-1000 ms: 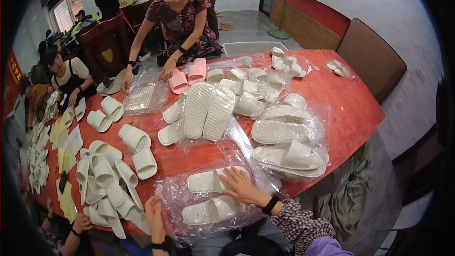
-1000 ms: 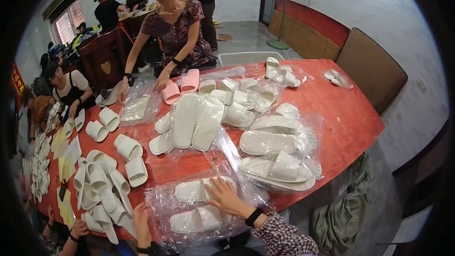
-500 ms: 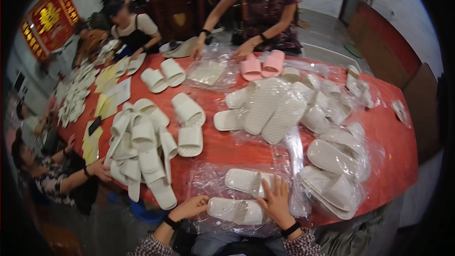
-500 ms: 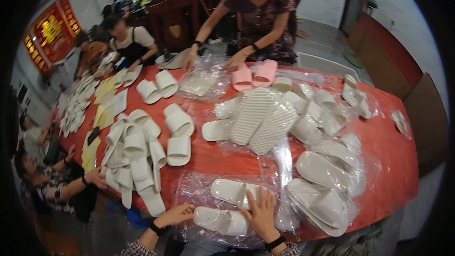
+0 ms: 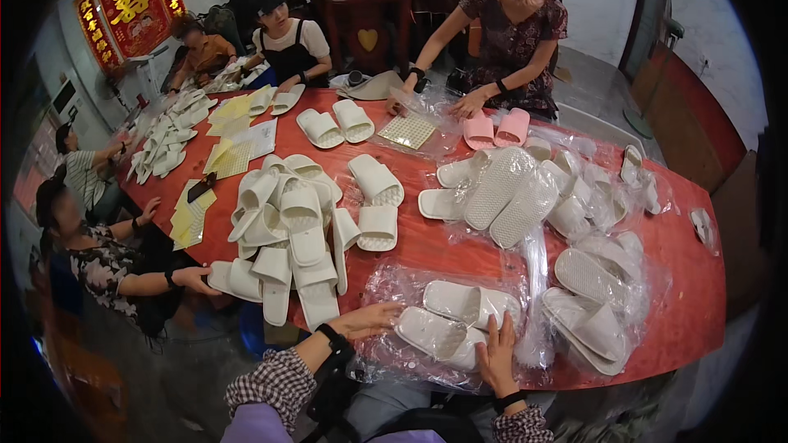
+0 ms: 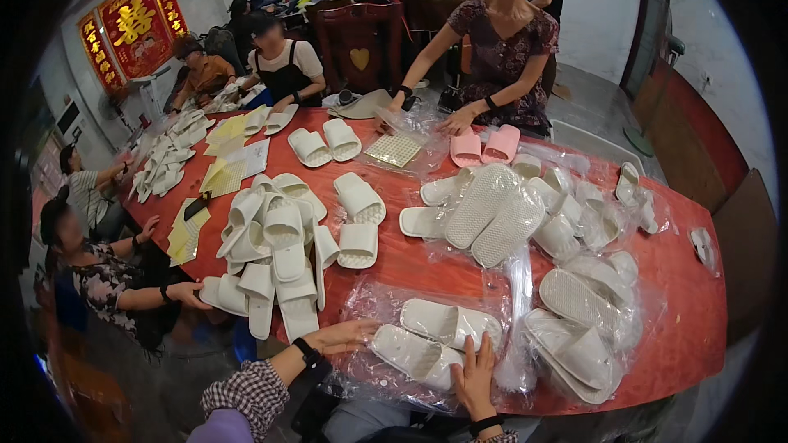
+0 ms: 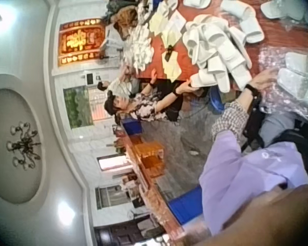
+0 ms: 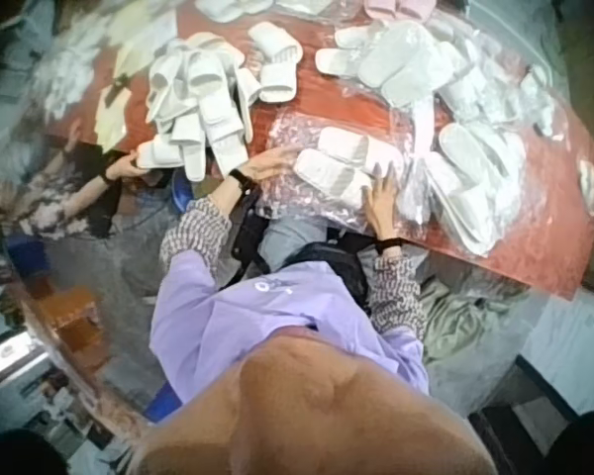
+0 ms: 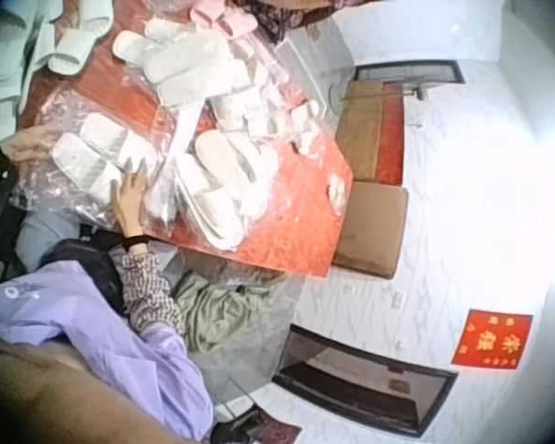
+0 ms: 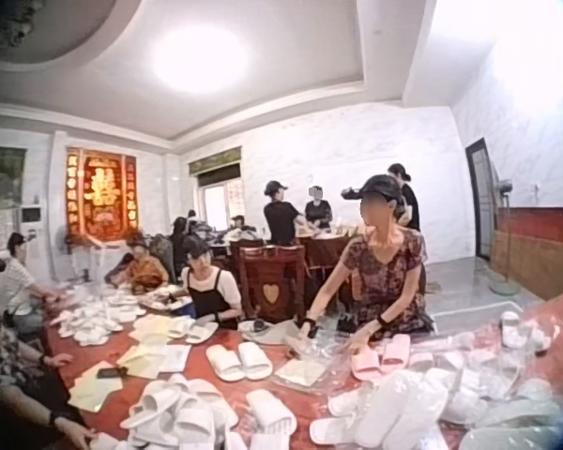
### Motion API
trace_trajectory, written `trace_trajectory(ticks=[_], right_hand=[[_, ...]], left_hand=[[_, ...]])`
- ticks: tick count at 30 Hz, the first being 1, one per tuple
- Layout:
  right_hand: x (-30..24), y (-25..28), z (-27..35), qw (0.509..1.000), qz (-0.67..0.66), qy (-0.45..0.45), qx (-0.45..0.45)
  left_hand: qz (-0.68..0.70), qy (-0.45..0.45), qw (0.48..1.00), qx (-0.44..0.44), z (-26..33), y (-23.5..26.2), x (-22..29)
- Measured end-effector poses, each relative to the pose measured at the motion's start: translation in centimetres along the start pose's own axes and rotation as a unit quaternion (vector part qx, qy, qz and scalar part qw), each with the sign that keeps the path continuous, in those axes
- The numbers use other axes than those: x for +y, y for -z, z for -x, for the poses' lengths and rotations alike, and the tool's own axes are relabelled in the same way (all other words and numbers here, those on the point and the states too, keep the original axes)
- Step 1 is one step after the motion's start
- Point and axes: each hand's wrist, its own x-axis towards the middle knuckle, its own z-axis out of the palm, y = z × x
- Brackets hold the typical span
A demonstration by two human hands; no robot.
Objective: Packing white slippers into clear plastic bags at a production table.
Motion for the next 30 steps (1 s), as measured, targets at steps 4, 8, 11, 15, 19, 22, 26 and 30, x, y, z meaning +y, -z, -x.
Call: trace_trajectory(ticks=[4,8,11,15,19,22,26,30], right_hand=[[-0.3,-0.5,0.4,1.000,0.005,0.009,0.003],[0.6,-0.5,0.8,1.000,0.015,-0.001,0.009],[0.6,-1.0,0.4,1.000,0.023,-0.003,0.017],[0.5,-1.3,-0.5,0.999,0.043,0.008,0.017],[0.6,-1.4,-0.6,0.998,0.046,-0.011,0.028],[0.9,-1.3,-0.1,0.998,0.040,-0.024,0.043],[0.9,-1.4,0.2,0.998,0.062,-0.019,0.012],[0.4,-1.5,0.1,0.999,0.048,-0.007,0.006]], left_hand=[[-0.201,-0.054,0.978,0.011,-2.5,-1.3,-0.3],[-0.286,-0.199,0.917,0.196,-3.8,-5.4,0.4],[-0.397,-0.306,0.844,0.193,-5.4,-4.2,-0.1],[-0.210,-0.115,0.964,0.113,-4.7,-4.2,3.0],[-0.282,-0.197,0.912,0.225,-5.2,-5.3,1.6],[-0.310,-0.160,0.909,0.228,-4.7,-4.7,0.9],[-0.192,-0.198,0.955,0.109,-4.6,-3.2,-0.2],[-0.092,-0.021,0.994,0.054,-4.0,-3.9,2.5]])
